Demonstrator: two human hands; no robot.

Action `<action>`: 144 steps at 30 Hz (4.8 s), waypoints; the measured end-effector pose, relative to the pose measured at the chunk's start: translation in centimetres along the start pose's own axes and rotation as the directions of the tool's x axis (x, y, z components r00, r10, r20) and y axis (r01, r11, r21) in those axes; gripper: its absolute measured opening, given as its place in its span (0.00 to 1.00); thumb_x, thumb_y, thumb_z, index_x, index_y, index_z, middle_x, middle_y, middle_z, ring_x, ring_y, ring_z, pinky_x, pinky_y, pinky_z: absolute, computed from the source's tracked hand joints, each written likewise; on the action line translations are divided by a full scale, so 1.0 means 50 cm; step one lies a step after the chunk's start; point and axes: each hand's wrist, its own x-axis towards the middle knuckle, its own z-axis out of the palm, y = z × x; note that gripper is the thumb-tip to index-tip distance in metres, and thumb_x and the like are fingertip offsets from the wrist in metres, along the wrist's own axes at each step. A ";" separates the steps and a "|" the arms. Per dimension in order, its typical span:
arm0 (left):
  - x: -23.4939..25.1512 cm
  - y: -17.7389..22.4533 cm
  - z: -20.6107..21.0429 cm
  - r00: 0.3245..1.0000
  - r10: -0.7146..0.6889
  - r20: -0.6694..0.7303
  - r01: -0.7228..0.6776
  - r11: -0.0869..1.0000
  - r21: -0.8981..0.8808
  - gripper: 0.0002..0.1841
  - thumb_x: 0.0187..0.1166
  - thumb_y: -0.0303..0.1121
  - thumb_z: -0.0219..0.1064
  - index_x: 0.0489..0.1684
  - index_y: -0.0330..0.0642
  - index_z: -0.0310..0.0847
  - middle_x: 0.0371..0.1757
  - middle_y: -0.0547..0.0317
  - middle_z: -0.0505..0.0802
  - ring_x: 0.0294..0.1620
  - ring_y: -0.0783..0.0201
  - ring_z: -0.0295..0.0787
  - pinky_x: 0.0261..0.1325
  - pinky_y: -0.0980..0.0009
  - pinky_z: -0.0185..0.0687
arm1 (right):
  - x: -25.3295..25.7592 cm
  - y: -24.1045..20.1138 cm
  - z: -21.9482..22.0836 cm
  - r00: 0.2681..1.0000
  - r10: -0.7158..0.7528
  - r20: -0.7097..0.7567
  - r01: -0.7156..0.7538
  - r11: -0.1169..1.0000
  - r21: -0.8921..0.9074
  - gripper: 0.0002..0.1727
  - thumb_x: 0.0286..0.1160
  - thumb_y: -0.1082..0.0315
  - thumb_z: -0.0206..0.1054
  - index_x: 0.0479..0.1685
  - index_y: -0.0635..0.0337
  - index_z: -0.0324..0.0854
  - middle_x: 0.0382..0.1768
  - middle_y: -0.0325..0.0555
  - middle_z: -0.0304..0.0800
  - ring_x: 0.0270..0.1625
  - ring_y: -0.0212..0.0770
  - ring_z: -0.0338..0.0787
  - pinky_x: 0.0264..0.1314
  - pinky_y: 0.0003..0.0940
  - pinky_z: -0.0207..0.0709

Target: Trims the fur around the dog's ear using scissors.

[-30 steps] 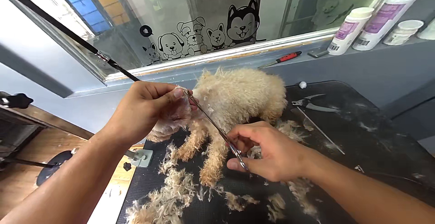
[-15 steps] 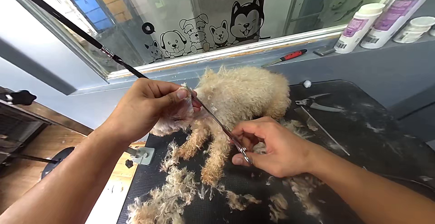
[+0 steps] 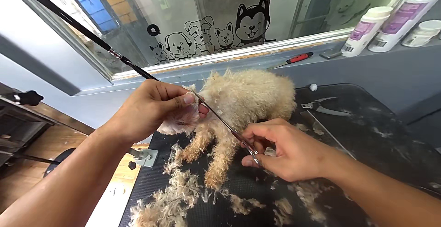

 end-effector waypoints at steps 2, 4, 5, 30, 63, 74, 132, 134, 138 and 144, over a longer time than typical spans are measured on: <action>0.000 0.001 -0.001 1.000 -0.004 -0.001 0.004 1.000 0.017 0.13 0.87 0.32 0.61 0.44 0.35 0.93 0.38 0.47 0.97 0.38 0.59 0.96 0.45 0.65 0.94 | 0.000 -0.002 -0.005 1.000 -0.017 0.012 0.017 1.000 0.002 0.14 0.71 0.48 0.75 0.41 0.47 0.85 0.24 0.21 0.82 0.26 0.16 0.81 0.25 0.13 0.78; 0.000 0.003 -0.004 1.000 0.005 0.010 -0.006 0.999 0.035 0.13 0.86 0.31 0.62 0.43 0.36 0.93 0.37 0.47 0.96 0.38 0.59 0.96 0.45 0.65 0.94 | 0.001 -0.003 -0.010 0.999 -0.030 0.014 0.031 0.999 -0.016 0.14 0.70 0.48 0.75 0.41 0.47 0.86 0.25 0.21 0.82 0.27 0.16 0.82 0.27 0.13 0.79; 0.000 0.004 -0.005 1.000 0.013 0.024 -0.014 0.999 0.042 0.13 0.87 0.31 0.62 0.42 0.35 0.93 0.38 0.48 0.97 0.39 0.59 0.96 0.45 0.65 0.95 | 0.001 -0.003 -0.012 0.999 -0.034 0.010 0.034 0.999 -0.026 0.14 0.70 0.49 0.75 0.40 0.47 0.86 0.25 0.21 0.83 0.26 0.16 0.82 0.26 0.13 0.78; 0.009 0.023 -0.005 0.987 0.010 0.161 -0.015 0.999 0.030 0.12 0.87 0.28 0.61 0.44 0.34 0.93 0.42 0.47 0.98 0.43 0.59 0.98 0.50 0.67 0.95 | -0.003 0.003 -0.067 0.993 -0.113 0.027 0.115 0.983 -0.145 0.11 0.66 0.51 0.75 0.37 0.45 0.86 0.25 0.20 0.83 0.26 0.15 0.81 0.25 0.12 0.78; 0.021 0.034 -0.005 0.959 -0.073 0.272 0.068 0.997 0.028 0.13 0.88 0.27 0.59 0.48 0.32 0.92 0.45 0.44 0.98 0.46 0.56 0.98 0.53 0.64 0.95 | 0.032 -0.009 -0.186 0.969 -0.070 0.238 0.146 0.936 -0.321 0.14 0.66 0.43 0.74 0.37 0.40 0.85 0.22 0.17 0.81 0.23 0.15 0.81 0.22 0.15 0.77; -0.003 0.050 0.014 0.991 0.068 0.117 -0.088 0.980 0.177 0.10 0.85 0.27 0.64 0.51 0.37 0.94 0.44 0.53 0.99 0.44 0.61 0.99 0.51 0.68 0.97 | -0.003 -0.009 -0.127 0.995 0.026 -0.095 -0.042 0.984 -0.171 0.17 0.70 0.44 0.74 0.48 0.43 0.84 0.32 0.21 0.88 0.35 0.21 0.90 0.35 0.19 0.89; 0.039 0.048 0.020 0.961 0.238 0.137 -0.266 0.934 0.240 0.12 0.85 0.35 0.67 0.33 0.40 0.91 0.28 0.65 0.96 0.25 0.77 0.92 0.31 0.78 0.89 | 0.221 -0.204 -0.238 0.577 0.510 0.638 -0.027 0.793 -0.609 0.17 0.59 0.46 0.82 0.37 0.45 0.88 0.16 0.27 0.83 0.16 0.25 0.81 0.15 0.21 0.72; 0.041 0.048 0.020 0.964 0.232 0.133 -0.257 0.940 0.223 0.11 0.85 0.34 0.67 0.33 0.39 0.91 0.28 0.64 0.96 0.25 0.75 0.92 0.32 0.77 0.90 | 0.217 -0.195 -0.241 0.595 0.480 0.645 -0.018 0.809 -0.587 0.19 0.59 0.41 0.80 0.37 0.43 0.87 0.15 0.26 0.81 0.16 0.25 0.81 0.14 0.21 0.72; 0.041 0.050 0.020 0.970 0.216 0.115 -0.236 0.948 0.212 0.11 0.85 0.34 0.68 0.35 0.39 0.92 0.28 0.64 0.96 0.25 0.75 0.92 0.32 0.77 0.91 | 0.212 -0.176 -0.249 0.632 0.416 0.654 0.004 0.842 -0.540 0.20 0.60 0.37 0.78 0.37 0.41 0.88 0.14 0.25 0.81 0.14 0.23 0.79 0.11 0.21 0.71; 0.040 0.049 0.020 0.971 0.213 0.112 -0.232 0.953 0.195 0.12 0.85 0.33 0.67 0.32 0.39 0.90 0.28 0.64 0.96 0.25 0.75 0.92 0.31 0.77 0.89 | 0.216 -0.191 -0.239 0.607 0.488 0.627 -0.057 0.814 -0.578 0.16 0.60 0.47 0.81 0.39 0.45 0.90 0.15 0.28 0.83 0.15 0.25 0.79 0.14 0.21 0.71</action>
